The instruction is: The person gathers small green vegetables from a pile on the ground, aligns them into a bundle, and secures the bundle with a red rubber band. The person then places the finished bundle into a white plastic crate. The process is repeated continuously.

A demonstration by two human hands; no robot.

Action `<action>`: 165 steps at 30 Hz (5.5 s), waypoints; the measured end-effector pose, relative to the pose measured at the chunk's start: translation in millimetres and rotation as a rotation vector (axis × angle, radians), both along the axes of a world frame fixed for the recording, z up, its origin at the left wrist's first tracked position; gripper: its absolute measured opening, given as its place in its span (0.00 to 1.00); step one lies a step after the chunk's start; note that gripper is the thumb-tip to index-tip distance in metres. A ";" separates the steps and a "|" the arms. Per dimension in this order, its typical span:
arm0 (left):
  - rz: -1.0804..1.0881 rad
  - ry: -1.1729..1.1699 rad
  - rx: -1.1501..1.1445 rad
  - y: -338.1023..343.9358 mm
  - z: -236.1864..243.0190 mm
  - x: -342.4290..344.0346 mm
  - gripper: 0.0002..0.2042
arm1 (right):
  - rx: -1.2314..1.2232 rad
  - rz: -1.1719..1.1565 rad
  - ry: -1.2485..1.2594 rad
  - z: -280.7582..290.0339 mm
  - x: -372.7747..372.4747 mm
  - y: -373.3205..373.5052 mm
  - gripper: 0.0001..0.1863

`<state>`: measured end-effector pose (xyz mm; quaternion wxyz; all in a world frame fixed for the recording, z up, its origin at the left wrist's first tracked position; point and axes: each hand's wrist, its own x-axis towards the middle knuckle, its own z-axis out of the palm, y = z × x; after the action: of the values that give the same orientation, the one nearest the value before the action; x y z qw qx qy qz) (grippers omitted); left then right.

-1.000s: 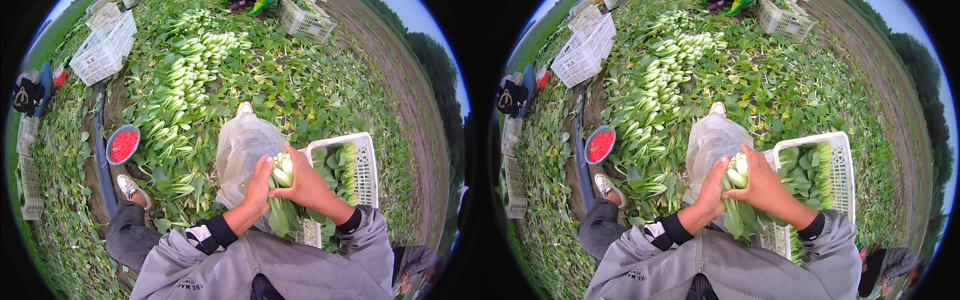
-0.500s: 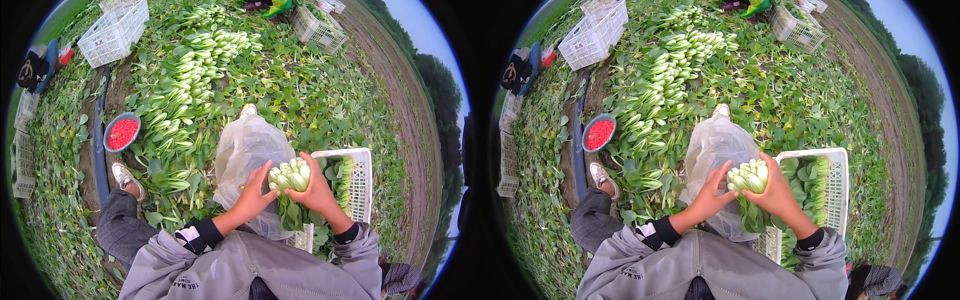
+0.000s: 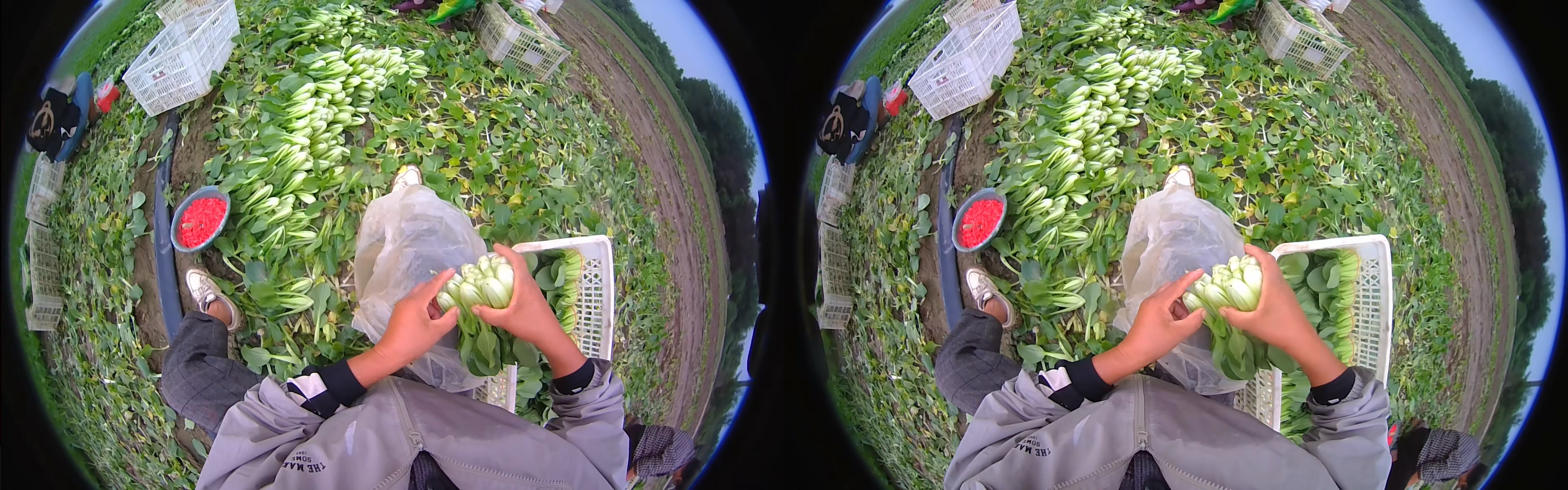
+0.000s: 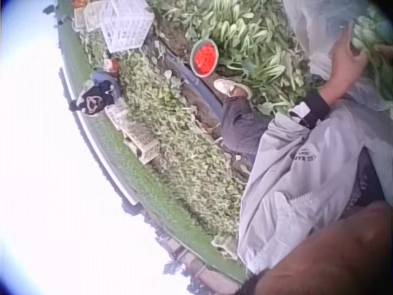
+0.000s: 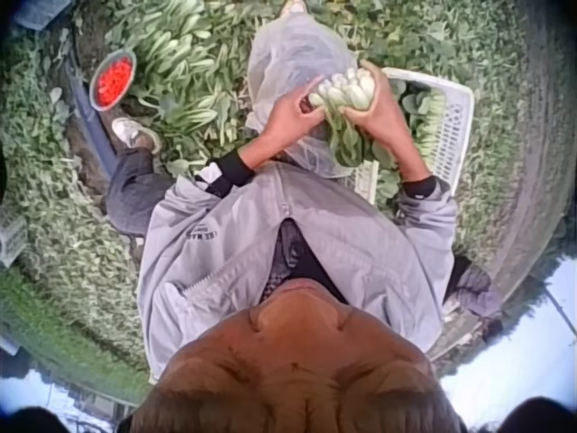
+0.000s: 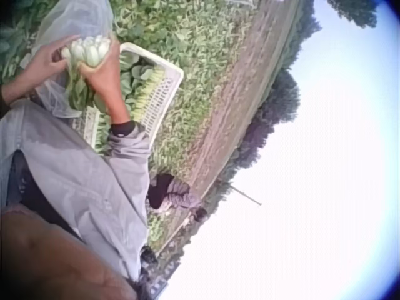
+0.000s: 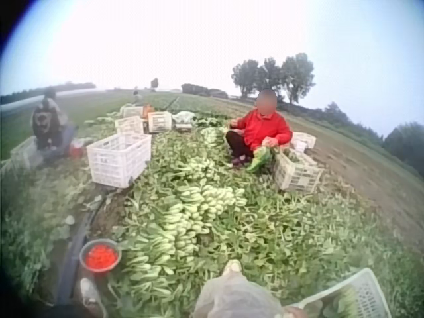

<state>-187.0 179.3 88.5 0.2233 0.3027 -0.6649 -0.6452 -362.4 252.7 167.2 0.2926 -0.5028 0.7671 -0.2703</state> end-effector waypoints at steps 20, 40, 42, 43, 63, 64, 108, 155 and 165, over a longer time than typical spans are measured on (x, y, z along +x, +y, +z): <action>-0.214 0.306 0.839 -0.5 -20.5 -20.4 0.34 | 0.001 0.298 0.266 16.5 -5.7 2.1 0.54; -0.297 0.085 0.299 -99.4 -106.9 8.0 0.23 | -0.202 -0.078 0.532 -52.8 21.9 37.0 0.51; 0.066 -0.100 0.119 -151.4 -177.3 51.9 0.14 | -0.190 -0.105 0.537 -55.3 15.9 40.8 0.51; 0.224 -0.330 -0.016 -178.0 -213.5 78.6 0.13 | -0.181 -0.120 0.541 -58.7 11.8 42.5 0.51; 0.540 -0.599 -0.613 -341.8 -289.1 168.9 0.16 | -0.377 -0.800 -1.123 -63.6 -4.0 23.2 0.29; 0.434 -0.668 -0.686 -352.5 -290.2 166.6 0.17 | -0.367 -0.826 -1.186 -59.2 -3.1 18.0 0.29; -0.248 0.184 -0.952 -82.4 32.4 -33.3 0.21 | -0.544 0.167 0.466 -48.3 27.4 27.8 0.46; 0.098 0.236 0.778 41.4 -19.5 16.4 0.22 | -0.425 0.055 0.463 -46.9 27.9 28.0 0.49; 0.010 0.138 0.188 31.3 -33.2 11.7 0.34 | -0.349 0.113 0.436 -36.1 37.3 30.8 0.52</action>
<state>-175.3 210.6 55.3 0.2424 0.2803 -0.5829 -0.7231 -325.1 283.5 131.1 0.0443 -0.6339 0.7246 -0.2667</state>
